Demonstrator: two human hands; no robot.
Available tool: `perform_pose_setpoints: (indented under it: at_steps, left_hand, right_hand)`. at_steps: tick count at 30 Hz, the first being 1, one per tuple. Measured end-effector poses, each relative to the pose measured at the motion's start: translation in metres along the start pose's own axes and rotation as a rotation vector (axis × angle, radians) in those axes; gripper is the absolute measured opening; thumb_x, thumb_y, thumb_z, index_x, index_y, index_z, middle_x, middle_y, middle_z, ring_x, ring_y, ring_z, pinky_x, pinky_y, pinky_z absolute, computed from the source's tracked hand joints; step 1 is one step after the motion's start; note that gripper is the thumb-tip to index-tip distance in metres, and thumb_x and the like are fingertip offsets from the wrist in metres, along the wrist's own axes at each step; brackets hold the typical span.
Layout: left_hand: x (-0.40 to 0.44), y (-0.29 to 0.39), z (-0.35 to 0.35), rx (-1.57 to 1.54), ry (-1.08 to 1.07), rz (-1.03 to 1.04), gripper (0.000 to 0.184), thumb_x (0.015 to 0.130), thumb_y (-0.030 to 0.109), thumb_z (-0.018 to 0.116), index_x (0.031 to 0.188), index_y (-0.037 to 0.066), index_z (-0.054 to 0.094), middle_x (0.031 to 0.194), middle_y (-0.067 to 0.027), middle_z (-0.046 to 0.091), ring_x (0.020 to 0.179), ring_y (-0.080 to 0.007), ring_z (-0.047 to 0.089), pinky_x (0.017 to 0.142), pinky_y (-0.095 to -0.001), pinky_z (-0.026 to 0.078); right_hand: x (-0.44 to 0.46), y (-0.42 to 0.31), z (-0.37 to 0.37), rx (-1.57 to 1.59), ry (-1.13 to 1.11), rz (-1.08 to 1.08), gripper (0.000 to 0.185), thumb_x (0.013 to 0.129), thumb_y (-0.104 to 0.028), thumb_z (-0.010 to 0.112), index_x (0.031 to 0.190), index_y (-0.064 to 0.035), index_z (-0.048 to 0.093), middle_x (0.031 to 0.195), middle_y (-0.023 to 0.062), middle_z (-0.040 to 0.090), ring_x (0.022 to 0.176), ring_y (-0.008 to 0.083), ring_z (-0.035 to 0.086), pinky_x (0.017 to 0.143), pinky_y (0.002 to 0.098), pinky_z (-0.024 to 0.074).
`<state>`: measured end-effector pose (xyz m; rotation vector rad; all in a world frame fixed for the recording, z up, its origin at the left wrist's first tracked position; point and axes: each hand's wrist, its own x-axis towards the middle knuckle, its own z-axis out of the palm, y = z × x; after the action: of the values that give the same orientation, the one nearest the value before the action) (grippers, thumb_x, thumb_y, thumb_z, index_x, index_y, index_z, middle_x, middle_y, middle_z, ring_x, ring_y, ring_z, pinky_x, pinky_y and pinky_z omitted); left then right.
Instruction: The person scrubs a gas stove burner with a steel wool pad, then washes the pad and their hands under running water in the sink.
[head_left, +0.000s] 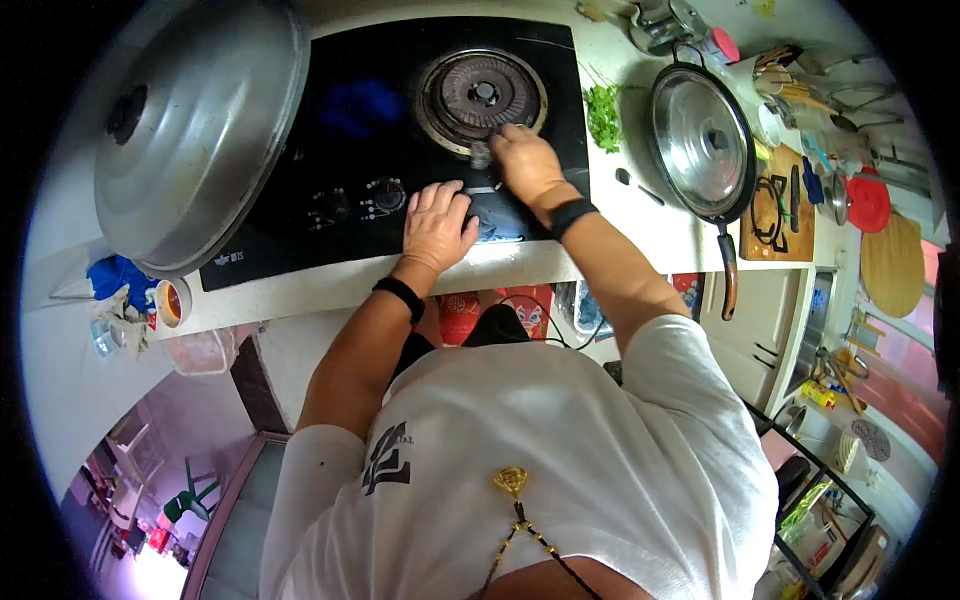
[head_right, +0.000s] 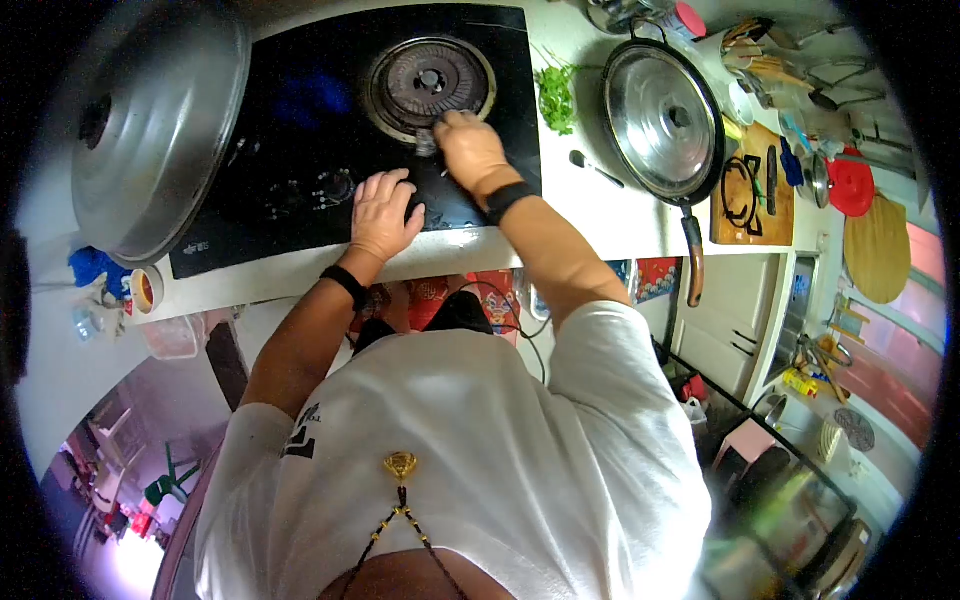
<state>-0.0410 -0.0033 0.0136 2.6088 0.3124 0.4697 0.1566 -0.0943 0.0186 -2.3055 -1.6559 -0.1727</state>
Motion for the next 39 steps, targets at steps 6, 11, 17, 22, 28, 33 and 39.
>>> perform_pose_setpoints:
  at_steps: [6, 11, 17, 22, 28, 33, 39]
  left_hand:
    - [0.0, -0.001, 0.001, 0.014, 0.03, -0.008, 0.027, 0.075, 0.025, 0.071, 0.095, 0.009, 0.062, 0.124, -0.0102, 0.059, 0.113, -0.0307, 0.053, 0.096, -0.0459, 0.041]
    - [0.001, -0.002, 0.001, -0.001, 0.061, 0.031, 0.027, 0.075, 0.024, 0.072, 0.094, 0.008, 0.062, 0.12, -0.0116, 0.06, 0.111, -0.0312, 0.054, 0.094, -0.0461, 0.042]
    - [0.001, -0.001, 0.0, 0.026, -0.005, 0.021, 0.034, 0.076, 0.023, 0.071, 0.103, 0.005, 0.062, 0.12, -0.0156, 0.057, 0.113, -0.0339, 0.051, 0.096, -0.047, 0.04]
    - [0.002, 0.002, 0.0, 0.044, -0.048, 0.002, 0.037, 0.075, 0.023, 0.072, 0.106, 0.004, 0.062, 0.11, -0.0155, 0.056, 0.11, -0.0349, 0.051, 0.094, -0.0475, 0.04]
    - [0.0, 0.004, 0.003, 0.075, -0.059, 0.004, 0.035, 0.076, 0.025, 0.071, 0.104, 0.005, 0.062, 0.111, -0.0149, 0.057, 0.109, -0.036, 0.052, 0.094, -0.0469, 0.04]
    - [0.001, 0.0, 0.004, 0.054, 0.007, 0.035, 0.029, 0.077, 0.025, 0.07, 0.099, 0.008, 0.063, 0.125, -0.0128, 0.059, 0.113, -0.0345, 0.053, 0.096, -0.0476, 0.041]
    - [0.0, 0.001, 0.001, 0.017, 0.037, 0.01, 0.028, 0.076, 0.026, 0.071, 0.096, 0.008, 0.063, 0.124, -0.0111, 0.059, 0.114, -0.0309, 0.053, 0.096, -0.0456, 0.041]
  right_hand:
    - [-0.003, 0.015, -0.002, -0.06, 0.057, 0.018, 0.012, 0.079, -0.01, 0.058, 0.083, -0.0073, 0.068, 0.09, 0.0096, 0.063, 0.09, 0.0306, 0.059, 0.076, 0.0405, 0.0504]
    - [0.003, -0.023, 0.012, -0.107, 0.142, 0.185, 0.009, 0.072, -0.006, 0.06, 0.079, -0.0042, 0.065, 0.084, 0.0135, 0.062, 0.085, 0.0339, 0.057, 0.076, 0.0414, 0.0478]
    - [0.031, -0.059, 0.025, 0.071, 0.111, 0.191, 0.008, 0.071, -0.007, 0.06, 0.078, -0.0034, 0.063, 0.084, 0.0143, 0.063, 0.085, 0.0336, 0.059, 0.077, 0.0421, 0.0489]
    - [0.034, -0.063, 0.018, 0.081, 0.065, 0.159, 0.013, 0.076, -0.011, 0.06, 0.086, -0.004, 0.065, 0.09, 0.0138, 0.064, 0.089, 0.0333, 0.06, 0.076, 0.0429, 0.0504]
    - [0.027, -0.053, 0.019, 0.151, 0.04, 0.045, 0.014, 0.078, -0.012, 0.058, 0.087, -0.0058, 0.067, 0.091, 0.011, 0.063, 0.091, 0.0314, 0.061, 0.079, 0.041, 0.0506]
    - [0.003, -0.007, -0.001, 0.075, 0.013, -0.051, 0.014, 0.077, -0.009, 0.058, 0.087, -0.0074, 0.067, 0.088, 0.0084, 0.062, 0.09, 0.0288, 0.06, 0.079, 0.0391, 0.0503]
    - [-0.004, 0.017, -0.008, -0.001, 0.075, -0.016, 0.013, 0.076, -0.009, 0.058, 0.083, -0.0069, 0.069, 0.088, 0.0091, 0.064, 0.091, 0.03, 0.06, 0.081, 0.0403, 0.0489]
